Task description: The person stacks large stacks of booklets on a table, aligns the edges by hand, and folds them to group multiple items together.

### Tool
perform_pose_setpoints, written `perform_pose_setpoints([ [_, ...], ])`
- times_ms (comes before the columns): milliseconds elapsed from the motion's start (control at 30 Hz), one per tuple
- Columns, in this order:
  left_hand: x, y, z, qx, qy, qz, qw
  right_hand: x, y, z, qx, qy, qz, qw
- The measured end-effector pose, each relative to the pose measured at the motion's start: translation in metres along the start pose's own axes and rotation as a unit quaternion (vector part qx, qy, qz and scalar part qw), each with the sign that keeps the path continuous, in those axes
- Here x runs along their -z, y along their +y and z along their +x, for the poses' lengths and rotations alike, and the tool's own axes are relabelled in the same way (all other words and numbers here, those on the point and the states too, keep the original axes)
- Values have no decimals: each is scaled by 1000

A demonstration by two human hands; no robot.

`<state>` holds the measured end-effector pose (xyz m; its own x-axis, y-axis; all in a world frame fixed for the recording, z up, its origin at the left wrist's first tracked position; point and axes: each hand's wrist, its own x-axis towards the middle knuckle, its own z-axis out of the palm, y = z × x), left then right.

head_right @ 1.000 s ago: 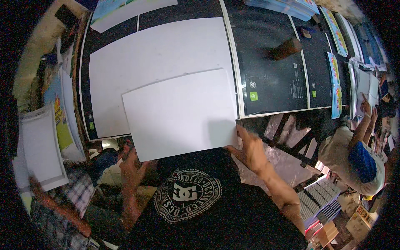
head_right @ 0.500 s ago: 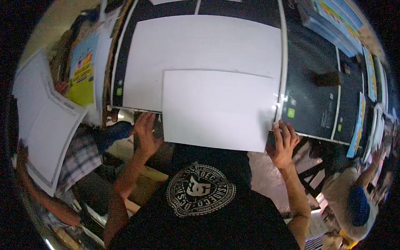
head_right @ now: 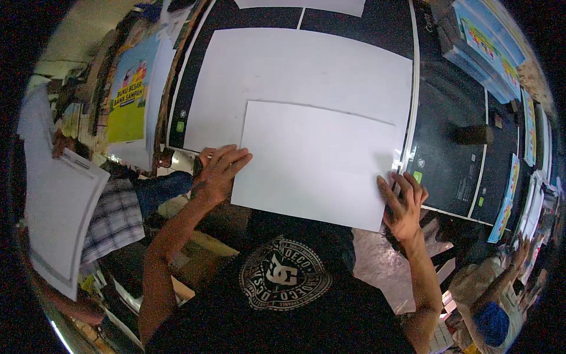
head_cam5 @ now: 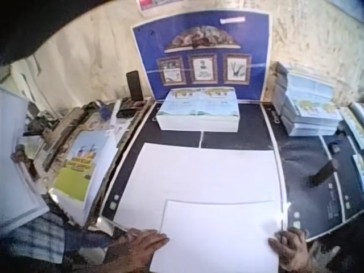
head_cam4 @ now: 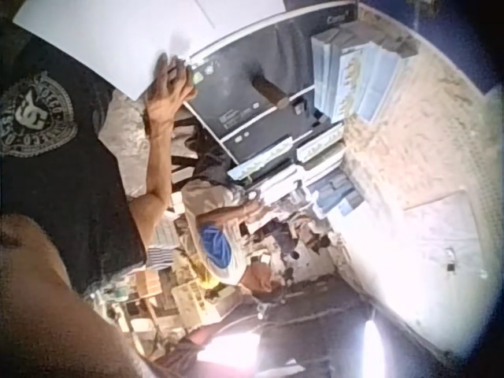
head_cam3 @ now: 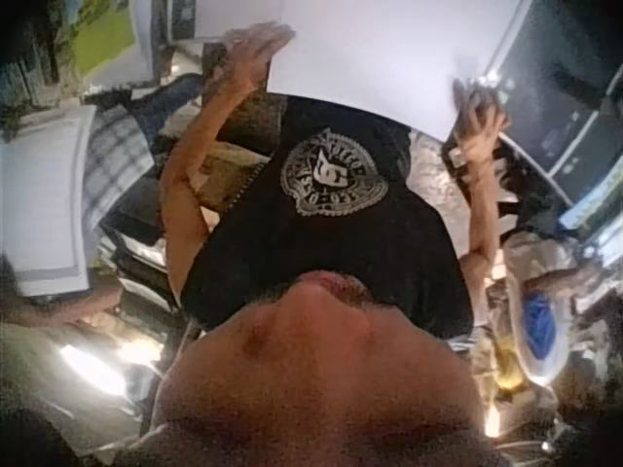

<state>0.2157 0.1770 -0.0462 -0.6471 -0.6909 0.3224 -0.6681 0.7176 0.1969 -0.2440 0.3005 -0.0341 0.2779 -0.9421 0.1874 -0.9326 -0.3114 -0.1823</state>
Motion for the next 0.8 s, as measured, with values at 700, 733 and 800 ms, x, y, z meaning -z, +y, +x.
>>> perform_pose_setpoints([
  [700,-7,-15,31,71,55,-34,995,-2,10,46,-10,14,2,1000],
  [733,-8,-17,31,71,55,-36,995,-3,10,47,-4,26,2,1000],
  [800,-10,-21,28,56,50,5,997,-1,6,48,-5,43,-9,999],
])
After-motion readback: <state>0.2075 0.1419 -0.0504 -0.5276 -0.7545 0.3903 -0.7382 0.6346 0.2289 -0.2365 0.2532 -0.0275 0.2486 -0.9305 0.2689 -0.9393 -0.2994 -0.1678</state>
